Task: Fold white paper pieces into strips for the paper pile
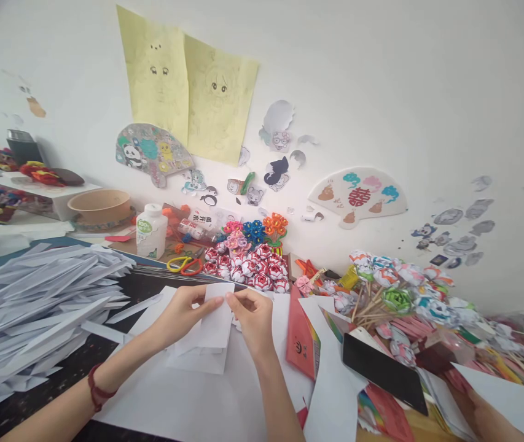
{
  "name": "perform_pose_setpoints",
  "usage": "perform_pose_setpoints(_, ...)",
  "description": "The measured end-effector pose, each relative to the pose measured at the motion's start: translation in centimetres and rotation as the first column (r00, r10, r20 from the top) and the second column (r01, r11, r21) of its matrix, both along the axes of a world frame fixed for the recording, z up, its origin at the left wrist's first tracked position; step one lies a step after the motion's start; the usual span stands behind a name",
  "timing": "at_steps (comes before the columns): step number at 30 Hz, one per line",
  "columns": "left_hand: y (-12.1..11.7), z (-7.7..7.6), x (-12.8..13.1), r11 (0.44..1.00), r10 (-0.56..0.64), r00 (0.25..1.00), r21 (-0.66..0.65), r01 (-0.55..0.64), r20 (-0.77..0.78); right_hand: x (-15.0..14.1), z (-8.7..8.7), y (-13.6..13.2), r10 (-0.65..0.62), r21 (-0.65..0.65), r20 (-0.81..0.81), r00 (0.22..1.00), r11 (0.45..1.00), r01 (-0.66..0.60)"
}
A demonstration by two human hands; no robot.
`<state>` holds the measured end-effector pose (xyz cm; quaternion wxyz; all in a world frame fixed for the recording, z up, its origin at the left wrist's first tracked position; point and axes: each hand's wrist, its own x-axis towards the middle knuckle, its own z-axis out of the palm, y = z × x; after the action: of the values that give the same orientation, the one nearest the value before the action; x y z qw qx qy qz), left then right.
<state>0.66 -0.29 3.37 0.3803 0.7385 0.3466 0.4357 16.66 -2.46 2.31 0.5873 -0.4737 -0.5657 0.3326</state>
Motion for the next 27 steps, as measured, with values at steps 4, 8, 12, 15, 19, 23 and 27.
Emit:
perform_pose_setpoints(4,-0.03,0.05,0.18,1.0,0.001,1.0,-0.02,-0.001,0.0,-0.14,0.11,-0.11,-0.039,0.022,0.004,0.999,0.999,0.039)
perform_pose_setpoints(8,-0.14,-0.11,0.37,0.999,0.03,0.998,-0.023,-0.029,0.046,-0.4,0.27,-0.28,-0.054,0.036,0.008,0.998,0.998,0.054)
perform_pose_setpoints(12,-0.19,-0.21,0.38,0.999,0.0,0.999,-0.043,0.002,0.044,-0.64,0.24,-0.33,-0.069,0.046,-0.005,0.998,0.997,0.069)
perform_pose_setpoints(15,-0.19,-0.07,0.36,0.999,-0.007,0.999,-0.044,0.008,0.034,-0.65,0.18,-0.31,-0.064,0.045,-0.026,0.998,0.997,0.066)
perform_pose_setpoints(19,-0.26,0.26,0.32,0.999,0.006,1.0,-0.046,-0.005,0.027,-0.56,0.12,-0.28,-0.058,0.054,-0.039,0.998,0.997,0.06)
perform_pose_setpoints(23,-0.3,0.51,0.12,0.996,-0.046,0.999,-0.076,0.046,0.001,-0.59,0.2,-0.27,-0.048,0.051,-0.038,0.998,0.997,0.05)
perform_pose_setpoints(27,-0.13,0.61,-0.21,1.0,-0.016,0.998,0.005,0.016,-0.062,-0.66,0.4,-0.29,-0.02,0.054,-0.008,1.0,0.998,0.02)
